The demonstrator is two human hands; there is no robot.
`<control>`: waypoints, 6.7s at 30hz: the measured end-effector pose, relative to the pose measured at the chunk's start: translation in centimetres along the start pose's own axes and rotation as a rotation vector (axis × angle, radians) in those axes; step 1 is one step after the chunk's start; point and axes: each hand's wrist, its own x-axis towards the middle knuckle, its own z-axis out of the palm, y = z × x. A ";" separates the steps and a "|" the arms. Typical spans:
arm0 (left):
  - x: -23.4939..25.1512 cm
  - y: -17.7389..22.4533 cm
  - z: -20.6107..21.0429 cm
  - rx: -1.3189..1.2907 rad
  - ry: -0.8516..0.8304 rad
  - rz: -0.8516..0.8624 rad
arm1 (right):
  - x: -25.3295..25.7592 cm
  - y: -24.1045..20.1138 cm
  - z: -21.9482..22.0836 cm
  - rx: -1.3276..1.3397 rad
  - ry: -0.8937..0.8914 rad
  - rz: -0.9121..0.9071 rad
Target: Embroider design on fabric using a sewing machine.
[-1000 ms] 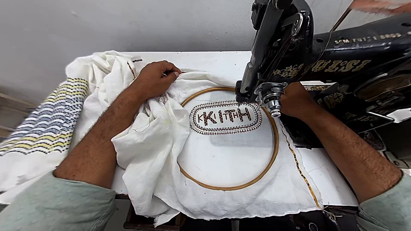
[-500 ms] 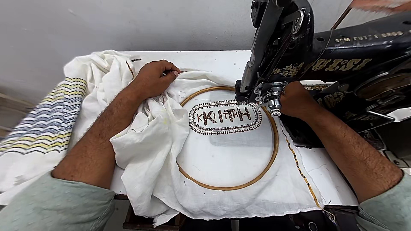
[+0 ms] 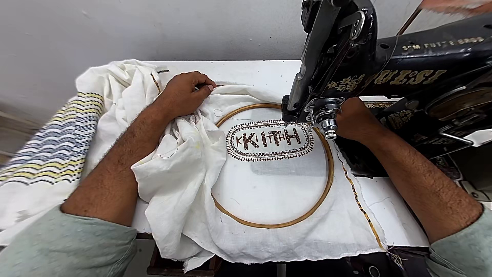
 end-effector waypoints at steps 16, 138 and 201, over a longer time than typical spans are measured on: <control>0.0 -0.2 0.1 0.015 0.001 0.017 | 0.0 -0.1 0.0 -0.004 -0.007 0.021; 0.0 0.3 0.0 0.039 -0.014 0.010 | 0.0 -0.3 -0.1 -0.031 -0.013 0.021; -0.1 0.4 0.0 0.032 -0.008 0.016 | 0.1 0.0 0.0 -0.005 -0.017 0.023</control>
